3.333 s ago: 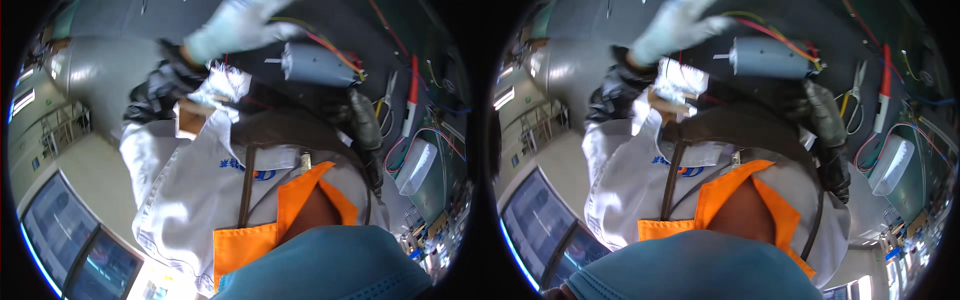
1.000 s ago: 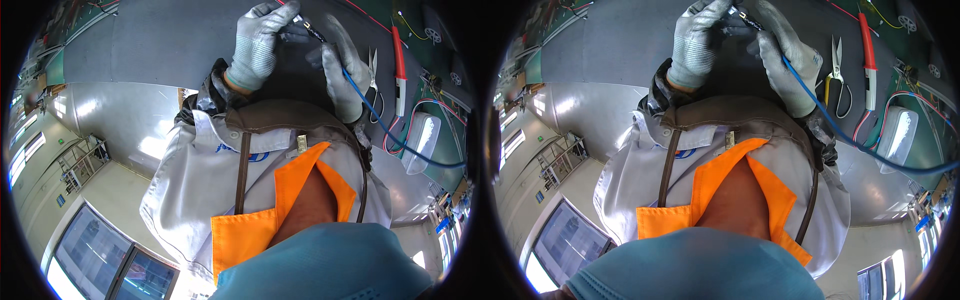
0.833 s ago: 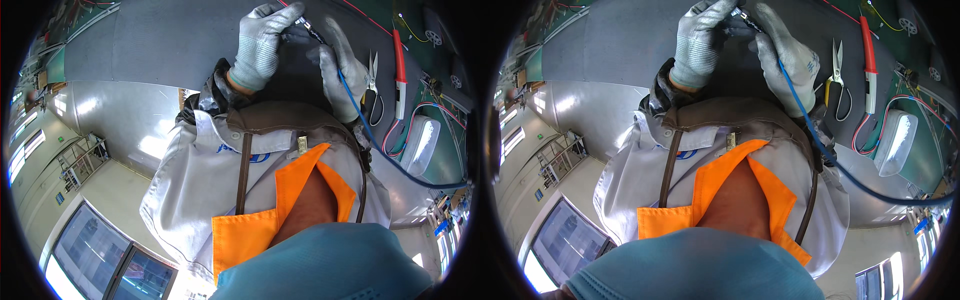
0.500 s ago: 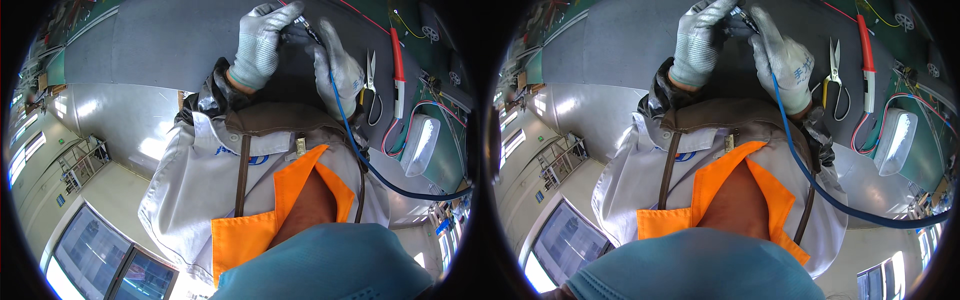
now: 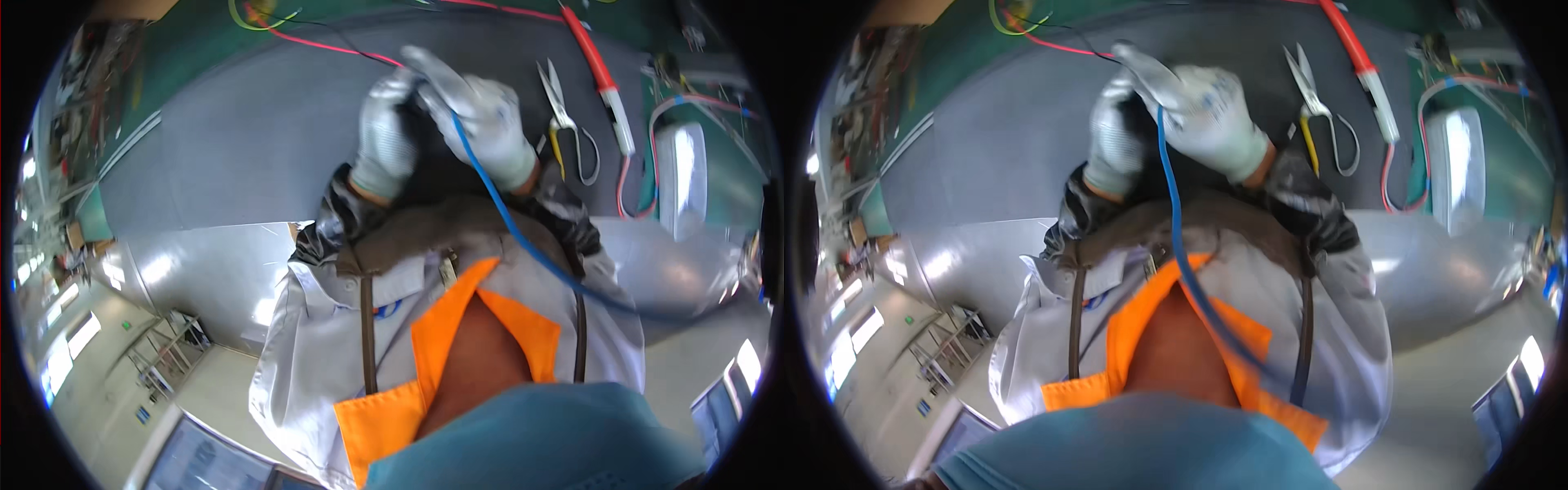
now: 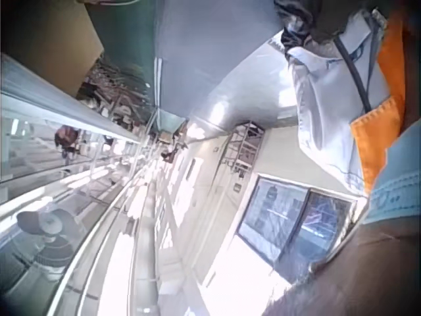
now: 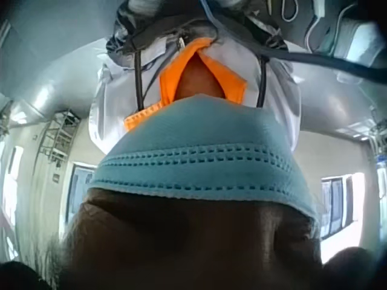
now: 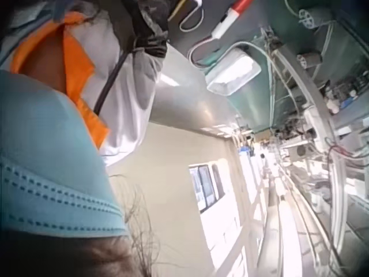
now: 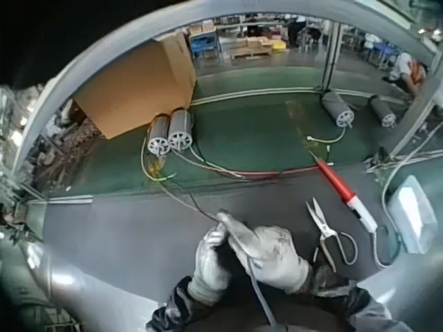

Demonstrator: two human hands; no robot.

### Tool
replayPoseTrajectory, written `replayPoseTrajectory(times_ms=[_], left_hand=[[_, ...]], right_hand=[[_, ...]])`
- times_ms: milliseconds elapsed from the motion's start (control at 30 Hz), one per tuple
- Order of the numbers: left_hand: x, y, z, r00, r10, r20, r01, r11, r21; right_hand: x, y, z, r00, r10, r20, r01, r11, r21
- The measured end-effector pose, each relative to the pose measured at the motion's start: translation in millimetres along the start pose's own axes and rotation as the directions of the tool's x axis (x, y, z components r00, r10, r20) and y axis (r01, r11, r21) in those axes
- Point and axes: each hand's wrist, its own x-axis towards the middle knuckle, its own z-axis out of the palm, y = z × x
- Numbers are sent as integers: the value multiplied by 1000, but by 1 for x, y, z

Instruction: Connecting wires to cylindrical electronic components on a conveyor belt.

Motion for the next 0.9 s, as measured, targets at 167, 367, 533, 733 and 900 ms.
replayPoseTrajectory(times_ms=[167,367,533,733,900], left_hand=[[18,16,-15,981,-195,-10,185,944,-272],[-2,44,-5,990,124,-68,-133,977,-164],[-17,71,-17,966,246,-76,-249,967,-45],[-28,77,-9,910,409,-70,-381,890,251],[-19,69,-7,938,312,-154,-287,944,165]], right_hand=[[-21,15,-17,963,165,211,-206,960,189],[-79,88,-145,920,391,-31,-271,577,-771],[-110,125,-157,833,551,-57,-471,651,-595],[22,96,-76,775,560,293,-628,730,268],[130,137,34,789,339,512,-556,749,361]])
